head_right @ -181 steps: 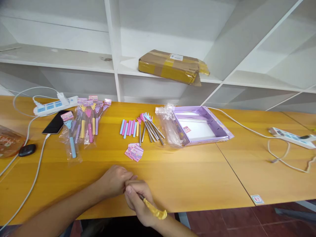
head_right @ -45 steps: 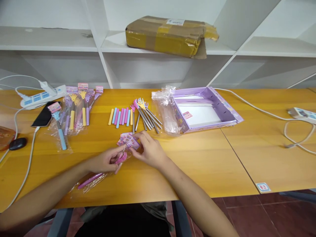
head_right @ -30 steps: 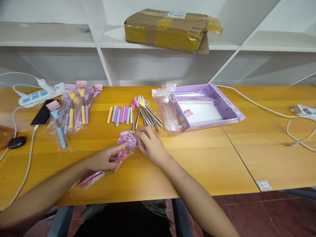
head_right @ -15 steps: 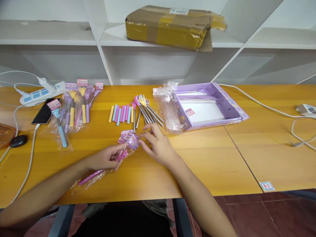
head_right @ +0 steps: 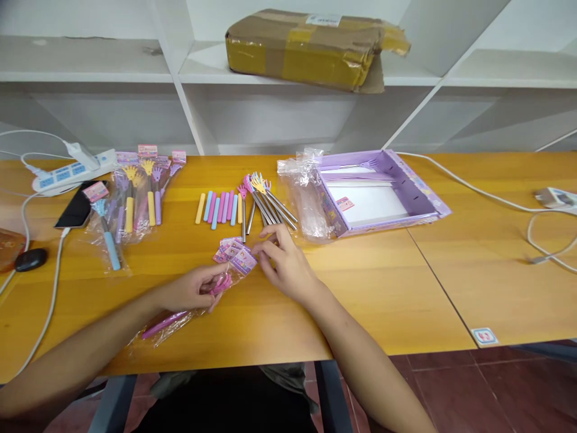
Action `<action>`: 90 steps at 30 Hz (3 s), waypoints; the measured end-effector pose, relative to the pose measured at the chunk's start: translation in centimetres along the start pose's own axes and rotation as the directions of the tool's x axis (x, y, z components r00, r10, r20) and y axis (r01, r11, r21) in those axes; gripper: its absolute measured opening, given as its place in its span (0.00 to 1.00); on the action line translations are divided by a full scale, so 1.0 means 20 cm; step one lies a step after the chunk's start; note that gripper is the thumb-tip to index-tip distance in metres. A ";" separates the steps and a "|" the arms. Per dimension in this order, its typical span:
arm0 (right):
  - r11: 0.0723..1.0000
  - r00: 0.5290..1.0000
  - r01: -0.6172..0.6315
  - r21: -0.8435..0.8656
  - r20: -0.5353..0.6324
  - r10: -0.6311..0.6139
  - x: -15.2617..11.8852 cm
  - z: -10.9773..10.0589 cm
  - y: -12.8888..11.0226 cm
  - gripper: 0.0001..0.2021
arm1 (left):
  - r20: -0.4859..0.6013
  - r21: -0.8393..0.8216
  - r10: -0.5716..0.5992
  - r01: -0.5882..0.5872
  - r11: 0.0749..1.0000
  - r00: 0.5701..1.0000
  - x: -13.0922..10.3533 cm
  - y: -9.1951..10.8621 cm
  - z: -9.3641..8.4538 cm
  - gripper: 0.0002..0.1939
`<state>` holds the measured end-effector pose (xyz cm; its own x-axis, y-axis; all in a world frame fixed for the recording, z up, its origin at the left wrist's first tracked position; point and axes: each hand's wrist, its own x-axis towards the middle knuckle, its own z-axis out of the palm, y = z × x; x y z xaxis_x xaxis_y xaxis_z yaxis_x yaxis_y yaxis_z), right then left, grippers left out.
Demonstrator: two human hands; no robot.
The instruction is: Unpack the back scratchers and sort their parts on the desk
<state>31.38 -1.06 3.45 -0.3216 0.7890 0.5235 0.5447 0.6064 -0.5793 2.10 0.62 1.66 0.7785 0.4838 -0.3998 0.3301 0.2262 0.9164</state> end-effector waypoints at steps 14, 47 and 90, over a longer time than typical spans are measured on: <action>0.933 0.953 -0.264 0.242 -0.086 0.292 0.03 -0.02 0.05 0.13 | 0.115 0.116 0.052 -0.066 0.991 0.992 -0.01 0.09 -0.03 0.37; 0.960 0.863 -0.098 0.262 -0.459 0.213 0.23 -0.23 -0.57 0.13 | 0.151 -0.065 0.243 -0.236 0.970 0.958 0.01 -0.03 0.00 0.27; 0.849 0.874 -0.408 0.335 0.413 0.256 -0.14 0.10 -0.39 0.22 | 0.023 0.608 0.392 -0.324 0.724 0.920 -0.03 0.00 0.14 0.06</action>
<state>26.55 -7.79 5.22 -0.4610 0.8859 0.0512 0.3338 0.2266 -0.9150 3.10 -2.12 2.03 0.8577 0.5141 -0.0076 0.3112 -0.5072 0.8037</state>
